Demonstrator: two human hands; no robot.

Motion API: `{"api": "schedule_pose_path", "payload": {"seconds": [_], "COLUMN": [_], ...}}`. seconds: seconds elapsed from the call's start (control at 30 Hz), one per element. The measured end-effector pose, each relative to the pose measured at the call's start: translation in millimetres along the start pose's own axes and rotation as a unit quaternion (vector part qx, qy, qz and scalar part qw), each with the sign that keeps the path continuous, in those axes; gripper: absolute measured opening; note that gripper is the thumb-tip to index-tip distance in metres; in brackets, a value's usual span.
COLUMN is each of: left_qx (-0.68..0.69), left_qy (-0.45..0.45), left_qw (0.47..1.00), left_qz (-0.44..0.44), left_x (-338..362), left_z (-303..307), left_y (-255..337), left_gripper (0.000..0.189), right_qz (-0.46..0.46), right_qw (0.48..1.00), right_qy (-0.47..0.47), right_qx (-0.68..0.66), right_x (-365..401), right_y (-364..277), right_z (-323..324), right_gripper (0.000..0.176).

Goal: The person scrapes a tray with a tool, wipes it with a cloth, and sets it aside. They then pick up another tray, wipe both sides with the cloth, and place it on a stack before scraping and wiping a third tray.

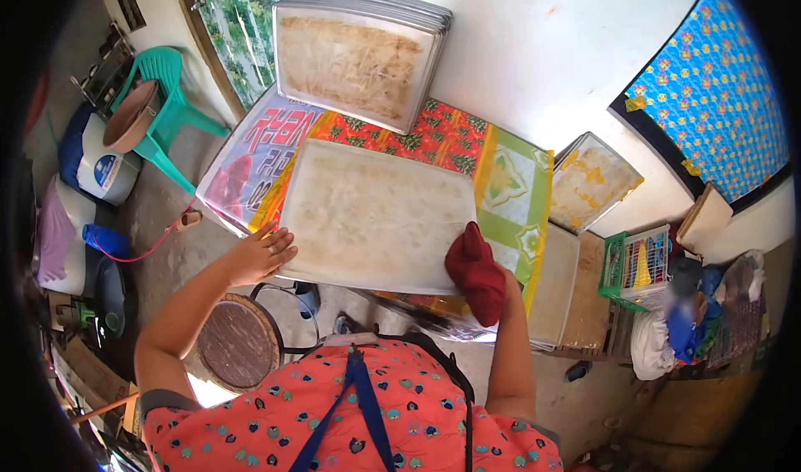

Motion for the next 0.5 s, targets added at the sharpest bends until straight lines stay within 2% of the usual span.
{"api": "schedule_pose_path", "payload": {"seconds": [0.13, 0.2, 0.27, 0.3, 0.33, 0.43, 0.5], "left_qx": [0.039, 0.068, 0.186, 0.243, 0.432, 0.584, 0.642], "left_qy": [0.101, 0.205, 0.294, 0.338, 0.337, 0.432, 0.471], "left_qw": [0.994, 0.976, 0.936, 0.906, 0.824, 0.663, 0.569], "left_qz": [-0.024, -0.030, 0.044, 0.079, 0.146, 0.181, 0.207], "left_x": [-24, -35, -51, -56, -60, -66, -68], "left_z": [152, 208, 239, 250, 239, 229, 222], "left_y": [20, 13, 8, 7, 1, 2, 9], "left_gripper": [0.041, 0.028, 0.018, 0.015, 0.026, 0.028, 0.026], "right_qz": [0.156, 0.242, 0.326, 0.362, 0.393, 0.453, 0.482], "right_qw": [0.982, 0.961, 0.932, 0.916, 0.901, 0.868, 0.859], "right_qy": [0.007, 0.013, 0.022, 0.029, 0.039, 0.056, 0.018], "right_qx": [-0.107, -0.136, -0.158, -0.170, -0.180, -0.198, -0.172], "right_x": [50, 67, 71, 70, 67, 47, 43], "right_y": [-69, -122, -175, -199, -216, -231, -205], "right_z": [-14, -7, 5, 10, 11, -13, -80], "right_gripper": [0.022, 0.021, 0.021, 0.021, 0.021, 0.021, 0.022]}}
Point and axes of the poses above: each hand's wrist, its own x-axis away from the middle knuckle, its own z-axis out of the back of the hand, y = z × x, the point moved 6 cm from there along -x, towards the middle knuckle, and after that the axes turned 6 degrees about x, right-handed, at the moved point
